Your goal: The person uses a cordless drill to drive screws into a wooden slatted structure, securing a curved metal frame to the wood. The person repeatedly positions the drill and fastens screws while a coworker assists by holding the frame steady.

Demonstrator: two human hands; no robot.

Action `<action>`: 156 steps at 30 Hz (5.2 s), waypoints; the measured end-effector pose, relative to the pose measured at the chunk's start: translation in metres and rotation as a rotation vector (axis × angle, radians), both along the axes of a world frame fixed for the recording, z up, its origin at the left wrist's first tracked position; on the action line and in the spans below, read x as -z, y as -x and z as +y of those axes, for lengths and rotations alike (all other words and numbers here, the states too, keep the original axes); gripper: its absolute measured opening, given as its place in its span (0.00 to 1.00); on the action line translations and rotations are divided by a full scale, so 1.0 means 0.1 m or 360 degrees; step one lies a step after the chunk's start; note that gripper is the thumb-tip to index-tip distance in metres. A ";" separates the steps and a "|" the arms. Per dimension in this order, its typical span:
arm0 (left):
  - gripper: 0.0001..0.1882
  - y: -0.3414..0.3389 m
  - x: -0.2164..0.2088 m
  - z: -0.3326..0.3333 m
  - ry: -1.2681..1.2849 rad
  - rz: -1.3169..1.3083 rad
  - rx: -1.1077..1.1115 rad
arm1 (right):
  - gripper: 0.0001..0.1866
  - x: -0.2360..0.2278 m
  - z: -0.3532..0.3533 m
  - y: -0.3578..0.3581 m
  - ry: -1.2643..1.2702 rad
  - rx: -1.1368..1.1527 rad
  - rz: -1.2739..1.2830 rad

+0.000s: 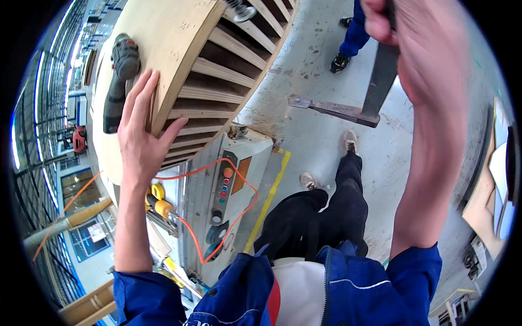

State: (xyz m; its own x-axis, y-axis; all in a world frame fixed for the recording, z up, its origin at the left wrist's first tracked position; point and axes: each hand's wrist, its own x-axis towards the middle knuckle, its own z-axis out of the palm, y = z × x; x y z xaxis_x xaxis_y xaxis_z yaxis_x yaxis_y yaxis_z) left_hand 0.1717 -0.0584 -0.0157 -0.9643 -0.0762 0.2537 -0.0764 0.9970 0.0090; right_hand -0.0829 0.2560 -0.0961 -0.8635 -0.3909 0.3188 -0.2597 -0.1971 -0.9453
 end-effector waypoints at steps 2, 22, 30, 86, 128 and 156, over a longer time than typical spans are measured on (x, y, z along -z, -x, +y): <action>0.42 0.00 0.02 -0.01 -0.0071 0.0045 -0.0017 | 0.28 -0.01 0.08 0.00 0.0010 0.0005 0.0023; 0.50 0.34 0.09 0.22 -0.0023 0.0049 -0.0054 | 0.28 0.32 0.32 0.34 0.0268 -0.0386 0.0094; 0.31 0.16 0.08 0.05 -0.1090 0.0534 -0.0217 | 0.28 0.41 0.45 0.25 0.0309 -0.0408 0.0099; 0.23 0.21 0.10 0.00 -0.1444 0.0848 -0.0408 | 0.24 0.69 0.42 0.15 0.0458 0.0149 0.0013; 0.14 1.52 2.48 1.99 -0.3242 0.1458 -0.0972 | 0.26 -0.13 -0.50 -0.86 0.0147 0.0032 0.0498; 0.13 1.47 2.44 1.55 -0.3403 0.1293 -0.0951 | 0.24 -0.30 -0.79 -0.75 0.0274 -0.0229 0.0455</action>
State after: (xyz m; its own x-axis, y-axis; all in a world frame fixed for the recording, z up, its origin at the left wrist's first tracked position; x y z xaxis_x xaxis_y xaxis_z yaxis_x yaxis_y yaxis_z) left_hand 0.0248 0.0963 -0.2599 -0.5305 -0.7685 -0.3577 0.3071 -0.5676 0.7639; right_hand -0.0081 0.1766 -0.0663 -0.6700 -0.4214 0.6112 -0.4672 -0.4006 -0.7882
